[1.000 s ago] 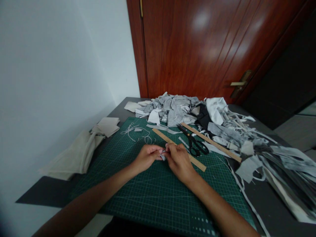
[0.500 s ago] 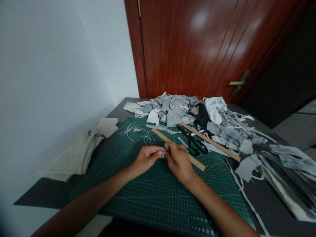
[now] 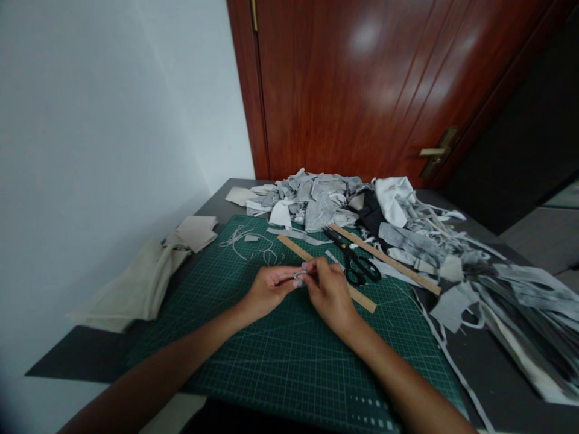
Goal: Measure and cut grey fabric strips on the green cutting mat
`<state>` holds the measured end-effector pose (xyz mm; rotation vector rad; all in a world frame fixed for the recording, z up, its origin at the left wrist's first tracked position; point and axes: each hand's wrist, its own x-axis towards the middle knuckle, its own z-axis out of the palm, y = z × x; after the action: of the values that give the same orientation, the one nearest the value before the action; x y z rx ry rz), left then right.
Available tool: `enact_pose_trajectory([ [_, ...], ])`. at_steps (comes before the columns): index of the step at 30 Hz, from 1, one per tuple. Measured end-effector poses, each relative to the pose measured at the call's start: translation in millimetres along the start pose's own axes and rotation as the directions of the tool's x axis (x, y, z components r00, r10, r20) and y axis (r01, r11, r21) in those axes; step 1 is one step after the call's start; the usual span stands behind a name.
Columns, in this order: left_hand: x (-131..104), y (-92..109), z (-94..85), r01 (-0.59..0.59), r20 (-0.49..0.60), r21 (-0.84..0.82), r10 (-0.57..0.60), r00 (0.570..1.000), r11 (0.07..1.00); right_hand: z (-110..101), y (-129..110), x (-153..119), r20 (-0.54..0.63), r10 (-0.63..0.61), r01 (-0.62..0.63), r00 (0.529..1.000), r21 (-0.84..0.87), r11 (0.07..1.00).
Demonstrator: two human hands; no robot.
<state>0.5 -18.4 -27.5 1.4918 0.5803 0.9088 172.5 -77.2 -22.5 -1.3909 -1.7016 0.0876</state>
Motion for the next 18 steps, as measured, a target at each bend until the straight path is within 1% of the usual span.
enact_pose_trajectory([
  [4, -1.1, 0.1, 0.9, -0.003, -0.008, -0.015, 0.003, 1.0, 1.0, 1.2, 1.4, -0.3, 0.002, 0.011, -0.011, 1.0, 0.011, 1.0],
  [9, -1.5, 2.5, 1.1, -0.029, 0.001, 0.036, 0.029, 1.0, 0.999, 0.9, 1.1, -0.4, 0.001, 0.013, -0.013, 1.0, 0.036, 0.999],
  [14, 0.2, -0.8, 1.2, -0.022, 0.012, 0.036, 0.022, 1.0, 0.999, -1.2, 0.5, 0.4, 0.052, -0.012, 0.008, 0.999, 0.062, 0.998],
  [18, 1.0, -3.9, 1.4, -0.018, 0.013, 0.031, 0.017, 1.0, 0.999, -0.4, 2.1, 0.4, 0.063, 0.018, -0.022, 0.998, 0.067, 0.998],
])
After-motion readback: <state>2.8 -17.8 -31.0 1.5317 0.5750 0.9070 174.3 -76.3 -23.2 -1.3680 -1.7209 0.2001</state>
